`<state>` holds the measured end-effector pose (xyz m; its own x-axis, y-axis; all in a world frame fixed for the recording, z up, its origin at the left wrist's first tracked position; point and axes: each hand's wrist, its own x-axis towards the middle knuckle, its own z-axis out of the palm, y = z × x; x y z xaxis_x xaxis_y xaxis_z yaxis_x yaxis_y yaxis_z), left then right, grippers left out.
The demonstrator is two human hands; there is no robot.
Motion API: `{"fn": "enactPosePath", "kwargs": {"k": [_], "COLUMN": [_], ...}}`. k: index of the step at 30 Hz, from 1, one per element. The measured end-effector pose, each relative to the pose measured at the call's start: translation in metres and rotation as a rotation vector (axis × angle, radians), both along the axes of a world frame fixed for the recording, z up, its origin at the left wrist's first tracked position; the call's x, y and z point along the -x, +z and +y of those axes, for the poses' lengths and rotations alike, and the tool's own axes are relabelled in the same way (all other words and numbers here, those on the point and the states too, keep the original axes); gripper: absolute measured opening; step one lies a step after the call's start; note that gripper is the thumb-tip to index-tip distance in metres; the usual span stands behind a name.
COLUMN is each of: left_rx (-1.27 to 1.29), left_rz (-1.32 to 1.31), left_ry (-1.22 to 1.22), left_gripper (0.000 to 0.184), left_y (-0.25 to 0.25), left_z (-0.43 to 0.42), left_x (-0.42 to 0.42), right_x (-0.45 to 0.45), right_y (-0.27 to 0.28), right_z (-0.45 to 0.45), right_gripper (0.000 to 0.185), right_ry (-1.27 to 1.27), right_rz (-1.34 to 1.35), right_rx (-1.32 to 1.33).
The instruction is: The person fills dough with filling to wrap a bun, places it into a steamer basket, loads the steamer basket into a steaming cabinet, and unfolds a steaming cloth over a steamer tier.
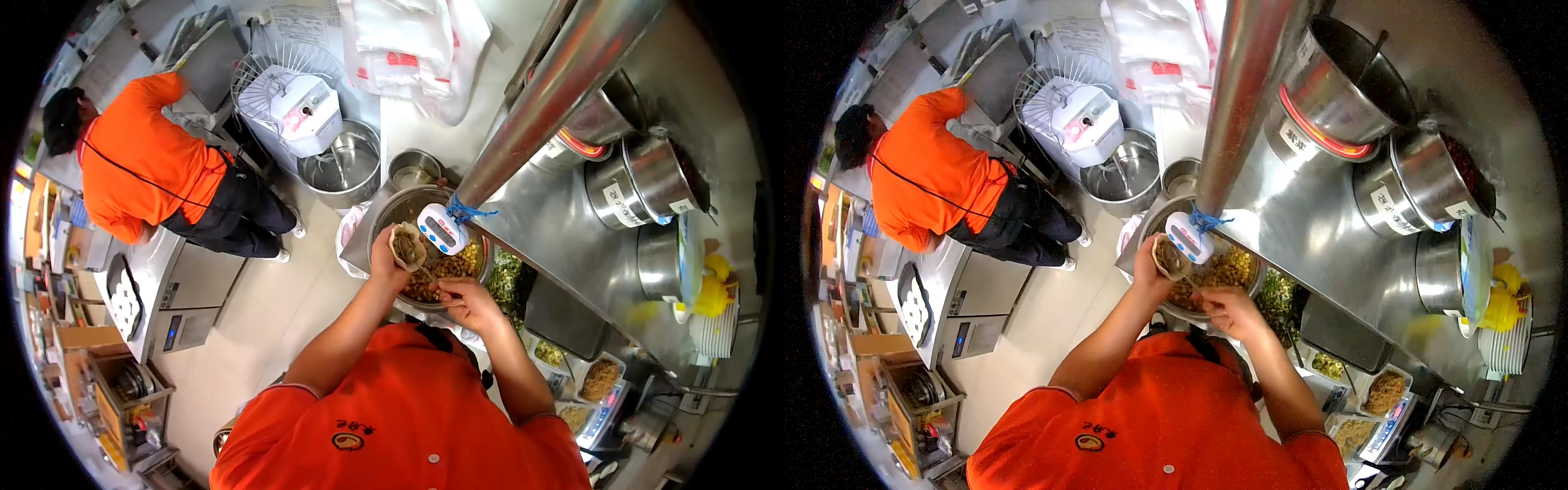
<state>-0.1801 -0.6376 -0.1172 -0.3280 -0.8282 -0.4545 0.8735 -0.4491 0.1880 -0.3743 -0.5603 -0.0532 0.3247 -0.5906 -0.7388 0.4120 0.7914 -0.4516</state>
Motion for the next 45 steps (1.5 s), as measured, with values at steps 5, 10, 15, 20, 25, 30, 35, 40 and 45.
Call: {"fn": "enactPosePath", "kwargs": {"k": [5, 10, 15, 20, 25, 30, 35, 40, 45], "left_rx": [-0.047, -0.102, -0.114, -0.116, -0.038, -0.092, -0.03, -0.073, -0.047], "left_rz": [-0.022, -0.111, -0.087, -0.119, -0.084, 0.012, -0.045, -0.023, 0.087], "left_ry": [0.004, 0.022, 0.092, -0.015, 0.068, 0.097, 0.054, 0.054, 0.052], "left_gripper": [0.051, 0.044, 0.047, 0.045, 0.044, 0.046, 0.042, 0.044, 0.043], "left_y": [0.01, -0.008, -0.011, -0.007, -0.02, -0.032, -0.024, -0.032, -0.026], "left_z": [-0.002, -0.009, -0.011, -0.005, 0.001, 0.002, 0.003, -0.002, -0.004], "left_x": [0.005, -0.027, -0.042, -0.047, -0.054, -0.049, -0.032, -0.004, 0.019], "right_x": [0.001, 0.026, 0.035, 0.002, 0.011, 0.035, 0.033, -0.009, -0.022], "right_y": [0.016, 0.008, -0.068, -0.06, -0.091, -0.097, -0.057, 0.008, 0.003], "right_z": [-0.007, -0.022, -0.039, -0.051, -0.059, -0.039, -0.021, 0.003, 0.009], "right_gripper": [0.02, 0.023, 0.019, 0.014, 0.016, 0.02, 0.02, 0.02, 0.025], "right_ry": [0.065, 0.015, 0.876, 0.995, 0.881, 0.611, 0.243, 0.006, 0.185], "right_rz": [0.052, 0.316, 1.55, 1.471, 1.116, 1.051, 0.921, 0.991, 1.295], "right_rx": [0.053, 0.137, 0.574, 0.754, 0.643, 0.732, 0.599, 0.804, 1.291]}}
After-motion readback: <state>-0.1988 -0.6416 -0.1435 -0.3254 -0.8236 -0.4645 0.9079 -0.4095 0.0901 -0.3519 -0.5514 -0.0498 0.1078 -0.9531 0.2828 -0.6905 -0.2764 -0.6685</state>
